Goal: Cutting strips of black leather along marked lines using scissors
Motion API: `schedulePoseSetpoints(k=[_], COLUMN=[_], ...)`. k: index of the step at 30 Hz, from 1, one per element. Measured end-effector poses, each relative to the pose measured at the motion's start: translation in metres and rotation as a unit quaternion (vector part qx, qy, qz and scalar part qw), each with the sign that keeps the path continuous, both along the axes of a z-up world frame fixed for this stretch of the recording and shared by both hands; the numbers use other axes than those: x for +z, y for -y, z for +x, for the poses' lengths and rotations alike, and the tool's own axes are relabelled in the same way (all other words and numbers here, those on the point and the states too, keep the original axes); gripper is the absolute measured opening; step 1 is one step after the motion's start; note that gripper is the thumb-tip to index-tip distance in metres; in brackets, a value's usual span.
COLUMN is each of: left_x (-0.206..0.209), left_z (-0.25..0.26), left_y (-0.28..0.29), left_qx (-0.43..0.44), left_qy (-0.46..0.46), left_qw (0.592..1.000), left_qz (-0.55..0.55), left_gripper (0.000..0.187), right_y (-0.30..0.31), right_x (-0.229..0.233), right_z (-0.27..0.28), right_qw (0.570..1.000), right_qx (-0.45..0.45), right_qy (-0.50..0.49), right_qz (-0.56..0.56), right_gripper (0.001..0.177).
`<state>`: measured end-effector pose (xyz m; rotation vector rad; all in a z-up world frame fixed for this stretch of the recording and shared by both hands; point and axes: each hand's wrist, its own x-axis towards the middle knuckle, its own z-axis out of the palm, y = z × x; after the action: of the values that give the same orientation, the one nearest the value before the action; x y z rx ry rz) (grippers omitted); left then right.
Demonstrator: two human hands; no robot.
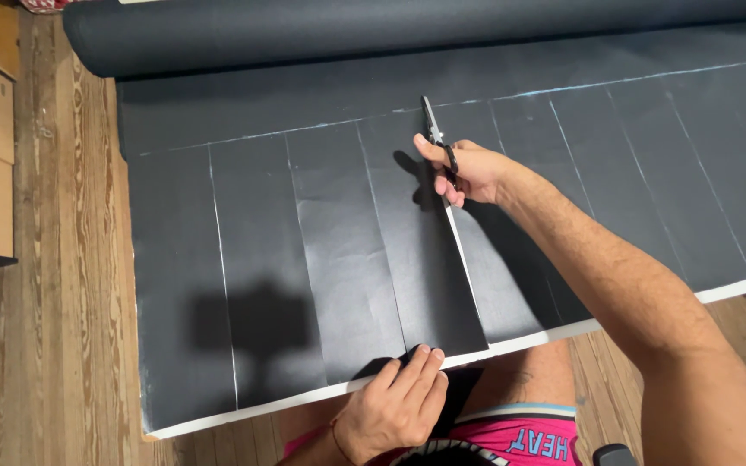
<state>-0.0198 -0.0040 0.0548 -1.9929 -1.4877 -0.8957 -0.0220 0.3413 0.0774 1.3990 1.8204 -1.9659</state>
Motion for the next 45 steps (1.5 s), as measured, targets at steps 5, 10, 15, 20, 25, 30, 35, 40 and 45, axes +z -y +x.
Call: schedulePoseSetpoints(k=[5,10,15,20,25,30,35,40,45], left_x=[0.004,0.013,0.029,0.03,0.016,-0.006,-0.003,0.03,-0.006], left_z=[0.0,0.002,0.014,0.03,0.058,0.096,0.103,0.108,0.127], left_y=[-0.001,0.001,0.001,-0.007,-0.018,-0.013,-0.01,-0.008,-0.007], left_qx=[0.005,0.012,0.0,0.002,0.086,0.15,0.183,0.2,0.253], left_qy=[0.003,0.014,0.094,0.144,0.152,0.002,0.057,0.073,0.003], left_qw=[1.0,1.0,0.995,0.984,0.964,0.96,0.964,0.97,0.96], left_qz=[-0.002,-0.019,-0.025,-0.105,-0.203,-0.236,-0.186,-0.116,-0.121], left_gripper=[0.026,0.018,0.007,0.022,0.089,0.102,0.075,0.08,0.087], right_y=[0.003,0.042,0.091,0.128,0.148,0.151,0.145,0.16,0.178], right_x=[0.0,0.012,0.047,0.069,0.075,0.054,0.017,0.014,0.005], right_z=[0.002,0.056,0.151,0.248,0.32,0.367,0.404,0.421,0.447], right_qw=[1.0,0.998,0.995,0.995,0.951,0.913,0.916,0.932,0.935], right_qx=[-0.012,0.018,0.083,-0.02,-0.096,-0.153,-0.169,-0.192,-0.192], right_qy=[-0.014,-0.035,-0.06,-0.004,0.135,0.018,-0.058,-0.053,-0.111], right_qz=[-0.013,-0.051,-0.013,0.097,0.262,0.378,0.359,0.302,0.277], right_gripper=[0.069,0.076,0.088,0.037,0.067,0.06,0.051,0.038,0.04])
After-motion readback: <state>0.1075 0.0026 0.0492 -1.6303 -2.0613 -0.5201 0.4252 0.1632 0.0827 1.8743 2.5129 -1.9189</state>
